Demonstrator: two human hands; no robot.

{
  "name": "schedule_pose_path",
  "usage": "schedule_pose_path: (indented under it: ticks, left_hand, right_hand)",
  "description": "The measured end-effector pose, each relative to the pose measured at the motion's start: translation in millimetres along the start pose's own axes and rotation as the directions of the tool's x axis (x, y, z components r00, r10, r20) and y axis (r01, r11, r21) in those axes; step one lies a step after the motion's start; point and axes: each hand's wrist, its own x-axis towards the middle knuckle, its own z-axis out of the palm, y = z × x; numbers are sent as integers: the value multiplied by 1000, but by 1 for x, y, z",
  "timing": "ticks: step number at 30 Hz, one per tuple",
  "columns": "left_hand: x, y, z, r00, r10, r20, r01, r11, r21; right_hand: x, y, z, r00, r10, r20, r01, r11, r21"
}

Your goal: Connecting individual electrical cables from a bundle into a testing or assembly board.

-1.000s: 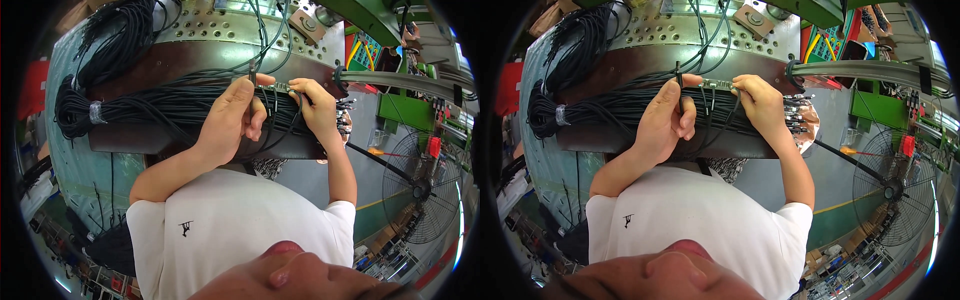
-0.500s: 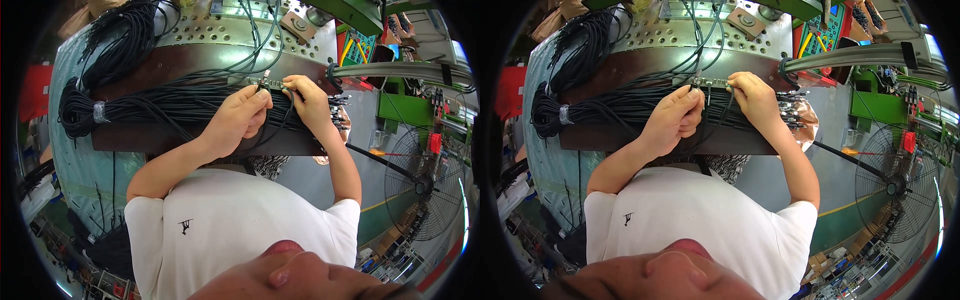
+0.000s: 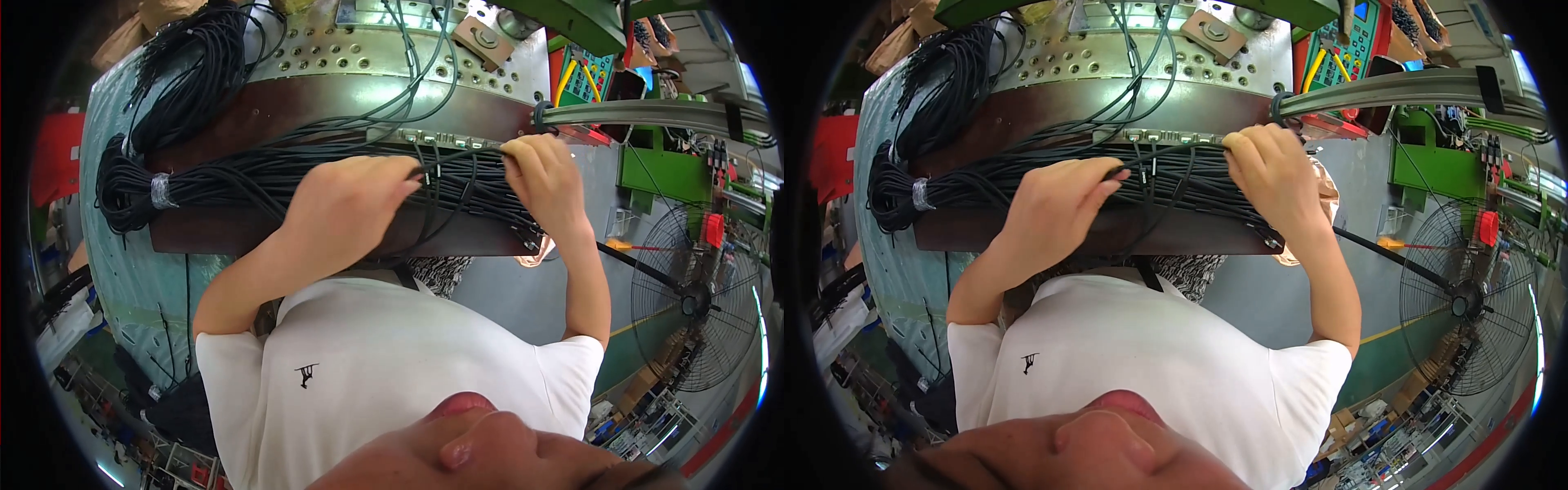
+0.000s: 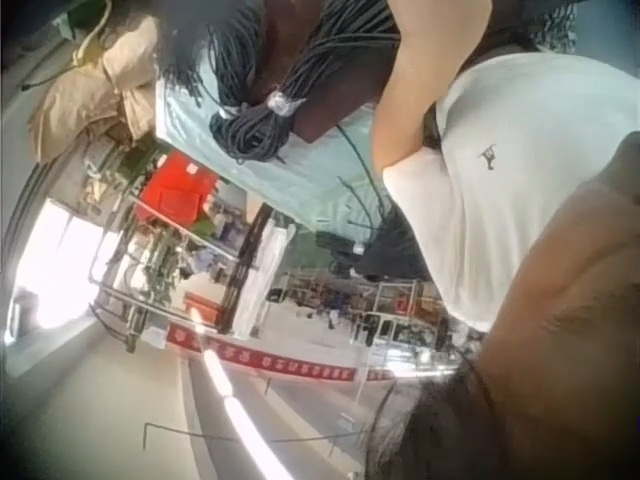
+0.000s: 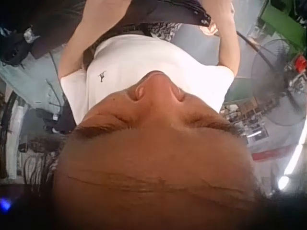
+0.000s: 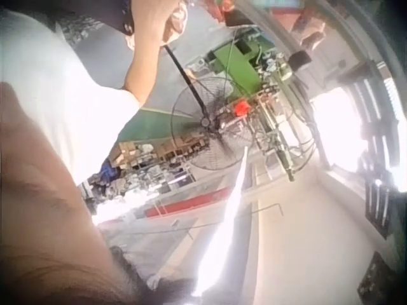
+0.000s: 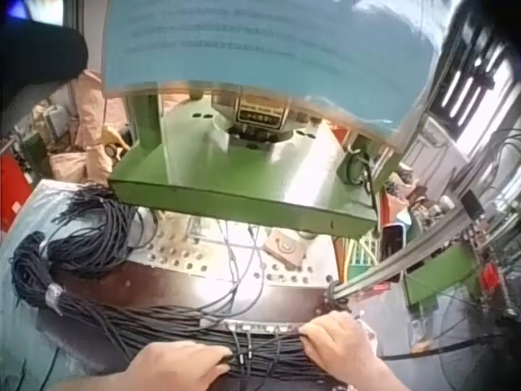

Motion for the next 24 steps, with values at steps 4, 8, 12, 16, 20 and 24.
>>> schedule_pose_path:
  ticks: [4, 8, 12, 16, 20, 24]
  left_hand:
    - [9, 6, 15, 992, 127, 21, -128, 990, 64]
    - [18, -5, 17, 992, 31, 124, -50, 987, 154]
    - [9, -11, 13, 965, 106, 238, -64, 982, -179]
    - [16, -43, 1, 990, 99, 101, -98, 995, -15]
    - [31, -62, 20, 926, 325, 194, -378, 819, 432]
    - [36, -72, 26, 906, 357, 226, -421, 808, 412]
  right_hand:
    - [-6, 2, 11, 991, 52, 123, -70, 987, 147]
    - [-7, 3, 25, 985, 174, 3, -171, 963, 206]
    - [-3, -6, 52, 921, 390, -24, -334, 819, 467]
    - [-5, -4, 57, 936, 350, -25, -307, 850, 429]
    - [-3, -2, 56, 934, 354, 46, -338, 836, 433]
    - [13, -7, 48, 968, 251, 9, -233, 888, 395]
